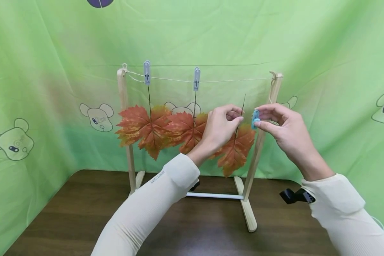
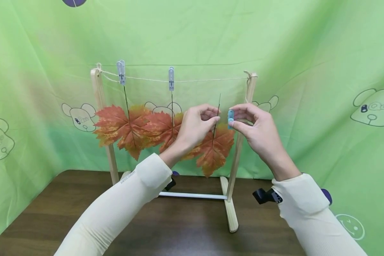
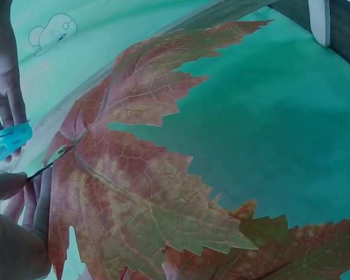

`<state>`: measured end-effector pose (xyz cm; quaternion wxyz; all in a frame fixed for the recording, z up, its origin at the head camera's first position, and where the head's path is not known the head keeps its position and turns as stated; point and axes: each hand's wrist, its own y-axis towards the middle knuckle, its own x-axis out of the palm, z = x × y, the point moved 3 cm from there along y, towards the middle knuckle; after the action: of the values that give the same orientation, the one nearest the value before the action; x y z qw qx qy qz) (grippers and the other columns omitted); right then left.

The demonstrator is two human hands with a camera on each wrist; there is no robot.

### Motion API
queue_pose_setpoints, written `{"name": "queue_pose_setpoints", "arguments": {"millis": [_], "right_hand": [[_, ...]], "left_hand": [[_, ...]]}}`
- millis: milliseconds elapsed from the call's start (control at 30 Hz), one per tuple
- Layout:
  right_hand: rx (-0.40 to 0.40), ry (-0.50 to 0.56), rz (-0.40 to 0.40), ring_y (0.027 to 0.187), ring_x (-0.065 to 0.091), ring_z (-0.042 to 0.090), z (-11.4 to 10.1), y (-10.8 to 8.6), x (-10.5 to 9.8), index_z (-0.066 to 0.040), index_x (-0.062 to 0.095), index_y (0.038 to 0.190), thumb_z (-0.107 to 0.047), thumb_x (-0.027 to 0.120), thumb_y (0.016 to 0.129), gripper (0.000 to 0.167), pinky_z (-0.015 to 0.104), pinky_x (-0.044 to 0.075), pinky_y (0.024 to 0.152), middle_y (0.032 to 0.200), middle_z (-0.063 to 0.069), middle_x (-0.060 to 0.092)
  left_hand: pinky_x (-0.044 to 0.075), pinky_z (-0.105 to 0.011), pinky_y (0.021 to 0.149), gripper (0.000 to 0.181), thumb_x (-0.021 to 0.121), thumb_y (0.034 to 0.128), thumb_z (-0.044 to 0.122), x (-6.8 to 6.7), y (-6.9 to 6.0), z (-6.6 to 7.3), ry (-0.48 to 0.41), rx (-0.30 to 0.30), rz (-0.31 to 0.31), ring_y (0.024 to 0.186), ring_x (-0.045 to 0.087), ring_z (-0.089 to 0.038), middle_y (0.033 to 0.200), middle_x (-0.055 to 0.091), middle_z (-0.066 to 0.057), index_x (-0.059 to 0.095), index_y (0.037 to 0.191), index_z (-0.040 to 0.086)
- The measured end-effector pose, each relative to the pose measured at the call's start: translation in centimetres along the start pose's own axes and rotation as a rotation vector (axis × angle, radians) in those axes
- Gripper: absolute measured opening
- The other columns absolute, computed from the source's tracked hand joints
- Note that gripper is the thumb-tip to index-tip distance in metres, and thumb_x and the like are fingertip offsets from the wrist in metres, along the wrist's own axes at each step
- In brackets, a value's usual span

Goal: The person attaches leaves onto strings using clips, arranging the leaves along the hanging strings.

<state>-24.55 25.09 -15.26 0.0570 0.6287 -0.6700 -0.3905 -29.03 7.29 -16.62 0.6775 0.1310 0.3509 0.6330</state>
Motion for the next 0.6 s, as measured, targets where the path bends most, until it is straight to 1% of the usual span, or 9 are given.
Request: {"name": "queue_pose_setpoints", "arguments": {"millis": [100, 300, 500, 600], "right_hand": [[-0.011, 0.024, 0.006, 0.097, 0.069, 0.003, -0.1, 0.2, 0.0, -0.005, 0.071, 0.125, -0.003, 0.076, 0.095, 0.031, 0.013, 0.052, 0.082, 0.101, -0.017, 0.075], [-0.011, 0.079, 0.014, 0.096, 0.070, 0.003, -0.1, 0.8, 0.1, -0.005, 0.073, 0.124, -0.003, 0.077, 0.094, 0.030, 0.013, 0.052, 0.082, 0.101, -0.015, 0.077], [-0.031, 0.216, 0.031, 0.093, 0.071, 0.006, -0.4, 1.4, 0.2, 0.000, 0.073, 0.121, 0.002, 0.077, 0.092, 0.030, 0.013, 0.055, 0.080, 0.098, -0.008, 0.078], [-0.039, 0.272, 0.035, 0.092, 0.071, 0.006, -0.4, 1.7, 0.2, -0.001, 0.075, 0.119, 0.004, 0.078, 0.091, 0.029, 0.013, 0.055, 0.079, 0.097, -0.007, 0.078]], "left_hand": [[0.051, -0.014, 0.072, 0.013, 0.074, 0.0976, 0.010, 0.2, 0.2, 0.0, -0.010, -0.018, 0.007, 0.081, 0.068, -0.005, 0.094, 0.079, -0.004, 0.079, 0.109, 0.006], [0.052, -0.015, 0.072, 0.013, 0.074, 0.0979, 0.010, 0.5, 0.7, 0.0, -0.035, -0.031, 0.013, 0.081, 0.069, -0.006, 0.094, 0.079, -0.003, 0.079, 0.110, 0.006], [0.052, -0.014, 0.071, 0.013, 0.073, 0.0987, 0.009, 0.5, 1.1, 0.3, -0.055, -0.035, 0.018, 0.082, 0.069, -0.006, 0.095, 0.079, -0.004, 0.078, 0.110, 0.006], [0.053, -0.015, 0.072, 0.014, 0.072, 0.0991, 0.010, 0.4, 1.4, 0.4, -0.058, -0.048, 0.017, 0.084, 0.069, -0.007, 0.096, 0.079, -0.004, 0.078, 0.111, 0.007]]}}
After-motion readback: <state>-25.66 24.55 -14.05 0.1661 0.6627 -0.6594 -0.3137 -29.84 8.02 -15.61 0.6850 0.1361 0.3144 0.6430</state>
